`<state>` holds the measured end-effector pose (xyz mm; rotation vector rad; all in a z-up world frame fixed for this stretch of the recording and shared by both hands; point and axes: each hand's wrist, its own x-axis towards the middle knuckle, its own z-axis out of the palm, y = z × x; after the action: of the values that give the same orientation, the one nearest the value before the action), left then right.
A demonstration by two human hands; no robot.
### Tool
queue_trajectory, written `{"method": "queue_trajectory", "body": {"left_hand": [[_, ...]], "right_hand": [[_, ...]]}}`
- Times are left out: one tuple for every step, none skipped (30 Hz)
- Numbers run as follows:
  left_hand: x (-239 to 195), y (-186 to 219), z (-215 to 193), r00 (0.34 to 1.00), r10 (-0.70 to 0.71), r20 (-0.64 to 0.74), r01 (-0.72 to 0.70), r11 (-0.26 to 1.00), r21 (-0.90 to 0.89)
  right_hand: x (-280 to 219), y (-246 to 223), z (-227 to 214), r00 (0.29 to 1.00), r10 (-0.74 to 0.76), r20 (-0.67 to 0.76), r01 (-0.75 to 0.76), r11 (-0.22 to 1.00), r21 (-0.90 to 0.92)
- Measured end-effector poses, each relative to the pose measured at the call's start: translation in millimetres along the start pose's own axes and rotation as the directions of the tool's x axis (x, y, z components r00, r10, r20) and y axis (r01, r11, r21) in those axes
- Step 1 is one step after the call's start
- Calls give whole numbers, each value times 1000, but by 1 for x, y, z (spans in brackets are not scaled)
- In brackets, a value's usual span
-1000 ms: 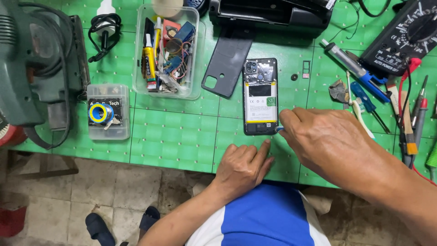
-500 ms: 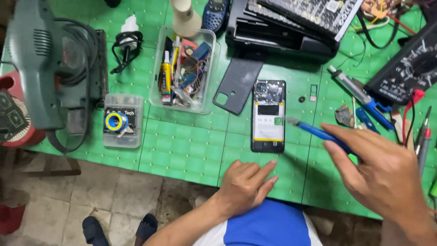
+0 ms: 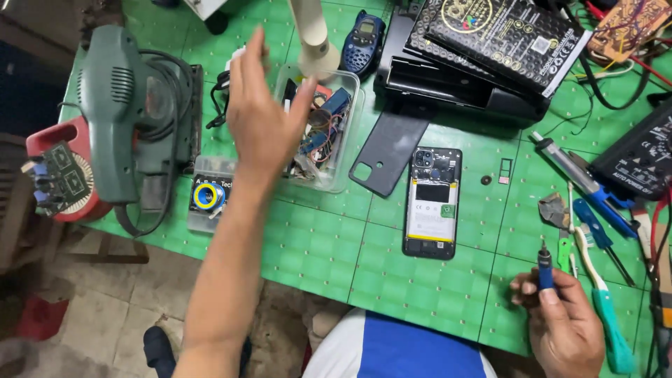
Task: Disassembling and repairing a smartphone on a workbench using specialized tools.
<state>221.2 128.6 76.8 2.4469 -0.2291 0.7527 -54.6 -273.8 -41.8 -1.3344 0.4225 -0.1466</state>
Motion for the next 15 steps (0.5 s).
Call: {"method": "queue_trajectory", "body": {"left_hand": [[11, -14, 10, 997, -64, 32, 64, 998, 15], [22, -25, 21, 997, -66, 31, 66, 998, 17], [35, -37, 32, 995, -83, 56, 81, 996, 34], [47, -48, 43, 992, -99, 81, 96, 994, 51], [53, -53, 48, 992, -98, 81, 94, 994, 51], [59, -58, 52, 993, -30, 114, 27, 999, 21], [66, -63, 58, 988, 43, 145, -42, 999, -13], [73, -66, 66, 988, 47, 145, -46, 999, -15], [76, -70, 73, 986, 55, 159, -50, 998, -35], [79, -74, 80, 983, 63, 172, -54, 997, -55], [74, -74, 75, 982, 61, 177, -52, 997, -56], [72, -73, 73, 985, 68, 156, -62, 997, -41], [68, -71, 71, 988, 76, 137, -73, 997, -28], [67, -67, 65, 989, 84, 118, -83, 996, -14], [65, -64, 57, 991, 92, 97, -93, 996, 3]], "right_hand": [[0, -1, 0, 999, 19, 31, -19, 1000, 1], [0, -3, 2, 999, 19, 34, -19, 1000, 1], [1, -4, 5, 997, -6, 74, 10, 998, -54], [3, -5, 6, 993, -30, 116, 43, 993, -108], [2, -4, 5, 993, -31, 115, 43, 993, -108], [2, -2, 4, 991, -51, 123, 67, 989, -129], [2, -1, 4, 989, -74, 129, 93, 984, -150], [3, -1, 4, 989, -77, 125, 95, 984, -149], [2, -1, 4, 993, -64, 96, 79, 983, -166], [1, 0, 4, 996, -51, 67, 62, 981, -182], [2, 0, 3, 997, -46, 64, 57, 981, -183], [3, 1, 2, 997, -44, 67, 57, 979, -197], [3, 2, 1, 997, -42, 68, 56, 976, -212], [2, 0, 2, 997, -37, 64, 50, 976, -214], [2, -1, 3, 996, -47, 72, 61, 977, -203]]}}
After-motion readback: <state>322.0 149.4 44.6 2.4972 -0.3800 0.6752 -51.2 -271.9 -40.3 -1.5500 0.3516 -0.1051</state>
